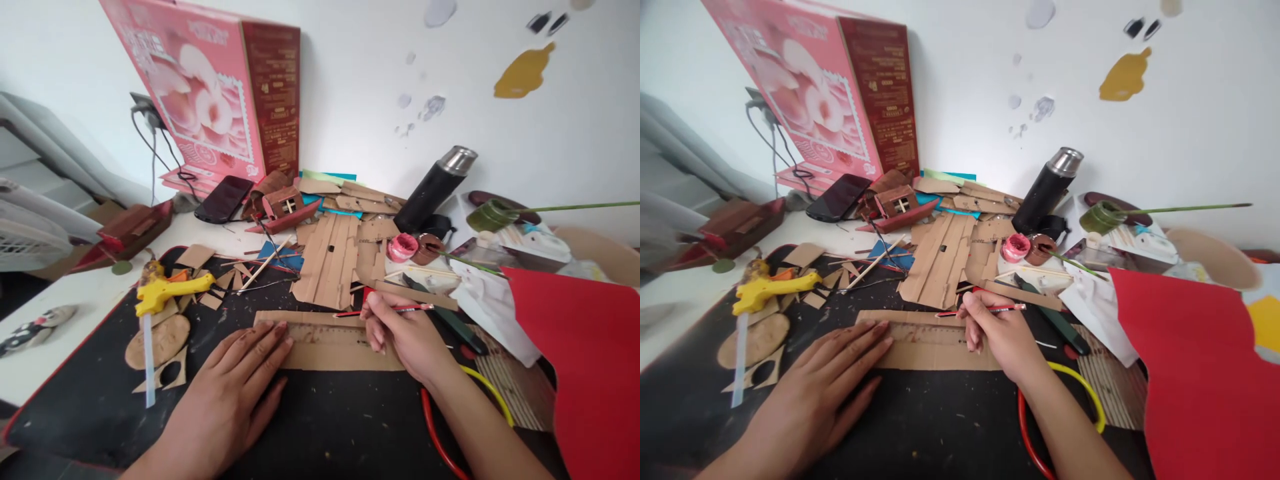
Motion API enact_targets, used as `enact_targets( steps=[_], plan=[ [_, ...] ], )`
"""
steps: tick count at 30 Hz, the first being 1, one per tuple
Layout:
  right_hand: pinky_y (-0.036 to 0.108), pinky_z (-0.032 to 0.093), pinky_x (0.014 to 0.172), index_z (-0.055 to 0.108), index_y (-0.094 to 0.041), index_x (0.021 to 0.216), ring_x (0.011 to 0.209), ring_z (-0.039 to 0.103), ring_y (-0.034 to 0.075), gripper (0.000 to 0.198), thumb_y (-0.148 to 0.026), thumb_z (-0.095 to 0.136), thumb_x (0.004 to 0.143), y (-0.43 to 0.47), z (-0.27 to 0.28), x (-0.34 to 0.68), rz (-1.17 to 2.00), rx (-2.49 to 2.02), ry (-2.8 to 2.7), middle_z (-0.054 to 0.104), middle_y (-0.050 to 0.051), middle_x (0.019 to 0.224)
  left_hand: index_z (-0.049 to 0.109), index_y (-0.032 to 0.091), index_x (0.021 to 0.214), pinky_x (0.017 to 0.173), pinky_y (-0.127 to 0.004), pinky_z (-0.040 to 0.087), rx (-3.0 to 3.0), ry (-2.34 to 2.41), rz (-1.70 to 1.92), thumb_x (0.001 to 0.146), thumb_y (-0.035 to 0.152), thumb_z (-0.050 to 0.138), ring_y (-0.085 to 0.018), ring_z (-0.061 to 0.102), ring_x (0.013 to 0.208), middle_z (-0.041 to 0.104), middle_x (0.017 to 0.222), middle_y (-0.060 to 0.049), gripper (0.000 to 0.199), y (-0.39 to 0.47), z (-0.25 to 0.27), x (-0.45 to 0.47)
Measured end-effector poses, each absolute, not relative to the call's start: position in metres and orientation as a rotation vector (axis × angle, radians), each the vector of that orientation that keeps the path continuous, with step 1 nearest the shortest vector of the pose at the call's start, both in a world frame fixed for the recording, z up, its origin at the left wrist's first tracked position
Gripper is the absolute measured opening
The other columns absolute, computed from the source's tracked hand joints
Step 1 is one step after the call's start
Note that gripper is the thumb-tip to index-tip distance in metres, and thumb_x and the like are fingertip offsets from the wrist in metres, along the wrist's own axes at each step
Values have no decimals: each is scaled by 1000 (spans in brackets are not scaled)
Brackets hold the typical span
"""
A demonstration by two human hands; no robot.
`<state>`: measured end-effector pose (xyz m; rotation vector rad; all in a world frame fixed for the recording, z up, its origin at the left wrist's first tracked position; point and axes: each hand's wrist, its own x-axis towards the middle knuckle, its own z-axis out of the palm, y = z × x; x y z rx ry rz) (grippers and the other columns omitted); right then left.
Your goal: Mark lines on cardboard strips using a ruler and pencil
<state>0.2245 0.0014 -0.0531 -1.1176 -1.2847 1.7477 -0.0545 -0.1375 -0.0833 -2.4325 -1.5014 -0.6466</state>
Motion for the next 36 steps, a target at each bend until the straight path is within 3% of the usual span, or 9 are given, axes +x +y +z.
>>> enact_targets(
  steps=[14,28,36],
  plan=[
    [23,40,44,72,-18,77,43,54,12,66,-82,88,82,3,-51,220,1797,-1092,-1214,53,-7,50,69,23,149,106,-44,60,-2384,-1448,-620,110,28,56,-26,76,129,76,151,-5,41,-137,-85,-57],
    [24,39,43,75,-19,80,46,55,13,61,-78,87,85,2,-49,221,1801,-1050,-1269,56,-5,53,64,24,159,114,-48,62,-2441,-1570,-680,108,23,57,-29,72,137,74,153,-10,51,-146,-94,-55],
    [24,40,44,75,-18,81,46,55,13,60,-76,87,87,1,-47,221,1761,-1082,-1307,57,-5,54,68,19,152,114,-47,62,-2418,-1527,-699,107,19,58,-29,72,139,73,154,-12,46,-146,-91,-52]
  ],
)
